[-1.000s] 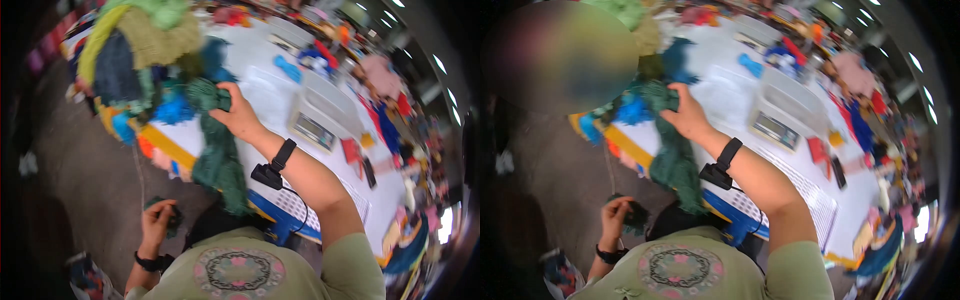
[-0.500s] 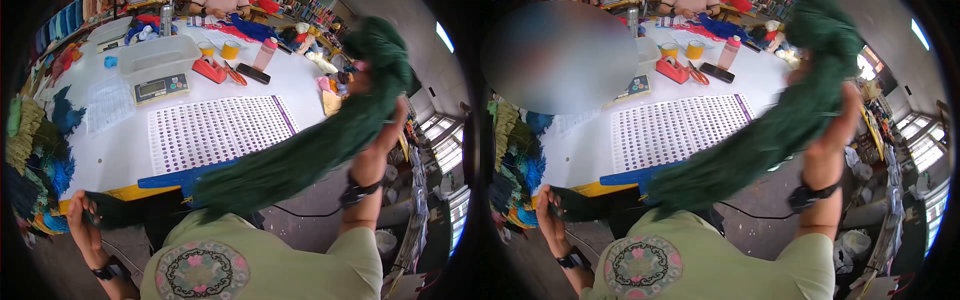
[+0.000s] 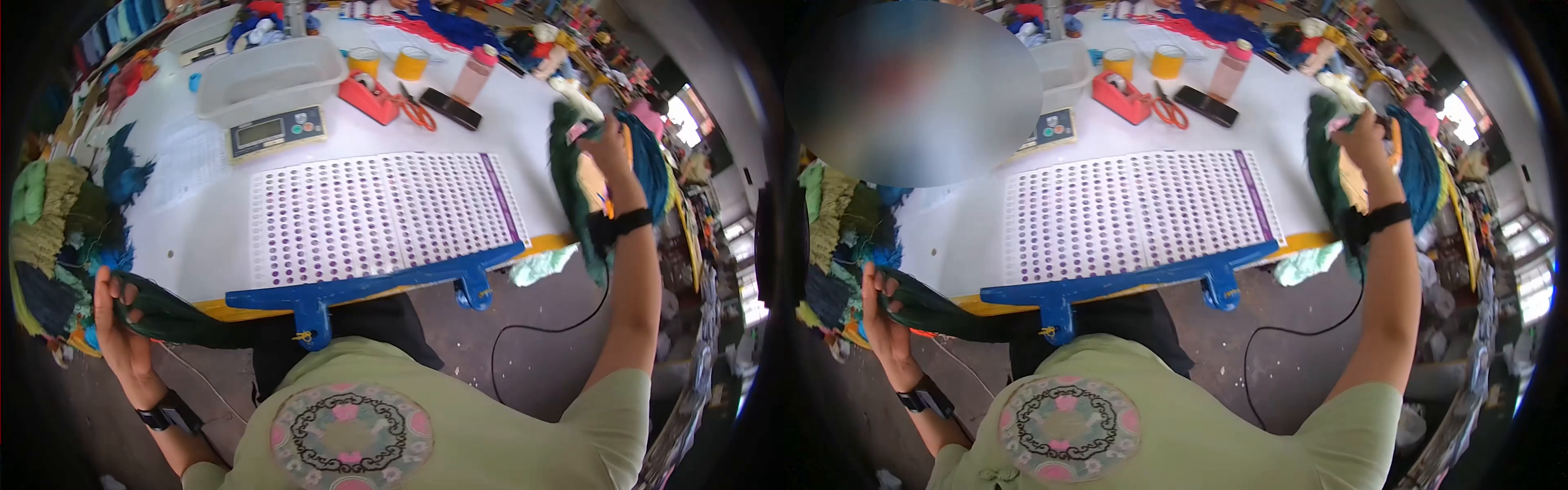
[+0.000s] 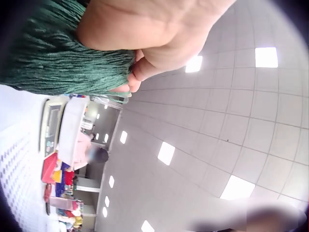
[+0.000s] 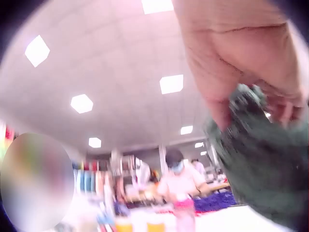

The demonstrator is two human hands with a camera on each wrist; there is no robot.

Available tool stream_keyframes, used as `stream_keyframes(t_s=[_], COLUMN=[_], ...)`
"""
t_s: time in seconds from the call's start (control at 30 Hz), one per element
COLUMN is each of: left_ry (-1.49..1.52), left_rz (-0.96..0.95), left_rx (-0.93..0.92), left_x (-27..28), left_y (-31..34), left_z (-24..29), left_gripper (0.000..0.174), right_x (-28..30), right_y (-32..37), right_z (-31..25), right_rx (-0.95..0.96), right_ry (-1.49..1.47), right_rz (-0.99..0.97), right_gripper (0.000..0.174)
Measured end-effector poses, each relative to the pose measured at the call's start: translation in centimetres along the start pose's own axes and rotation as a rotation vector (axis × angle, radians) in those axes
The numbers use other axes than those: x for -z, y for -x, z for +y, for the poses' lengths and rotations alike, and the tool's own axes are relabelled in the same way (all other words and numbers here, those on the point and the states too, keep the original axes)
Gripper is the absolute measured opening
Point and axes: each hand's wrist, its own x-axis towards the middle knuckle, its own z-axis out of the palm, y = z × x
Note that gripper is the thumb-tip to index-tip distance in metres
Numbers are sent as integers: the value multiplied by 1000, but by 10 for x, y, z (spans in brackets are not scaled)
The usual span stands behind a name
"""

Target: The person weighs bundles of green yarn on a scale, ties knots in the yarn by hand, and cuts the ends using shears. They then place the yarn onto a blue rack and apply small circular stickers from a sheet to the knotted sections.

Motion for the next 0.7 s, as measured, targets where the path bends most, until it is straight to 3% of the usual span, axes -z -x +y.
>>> stream_keyframes(t_s=[0.03,0.07,0.1,0.13,0.2,0.23,0.3,0.33,0.4,0.53,0.7], left_ry=[52,96,140,180,-133,-153,107,205,278,294,217], left_rz=[-58,-113,-148,-177,-173,-256,-303,-371,-391,-385,-432], left_rx=[-48,-103,-85,-75,-80,-51,112,148,214,224,272], left_x=[-8,-18,-33,-52,-82,-90,-99,-96,-93,-90,-81], left_y=[-3,-5,-9,-12,-24,-34,-45,-51,-55,-54,-61], left_z=[10,17,16,12,-10,-20,-41,-51,-59,-61,-62], left_gripper=[33,31,30,30,33,37,41,44,42,49,59], right_x=[-1,1,19,15,20,26,56,67,75,72,78], right_y=[4,5,13,19,29,41,57,64,80,110,127], right_z=[-40,-88,-145,-189,-280,-323,-392,-417,-451,-480,-484], right_rx=[64,15,-58,28,365,366,469,413,437,232,151], right_ry=[-162,-199,-511,-812,-1157,-1305,-1474,-1546,-1609,-1867,-1826], right_rz=[-125,-352,-580,-639,-739,-768,-905,-997,-1000,-1070,-864], right_gripper=[82,66,47,35,27,20,12,11,11,10,13])
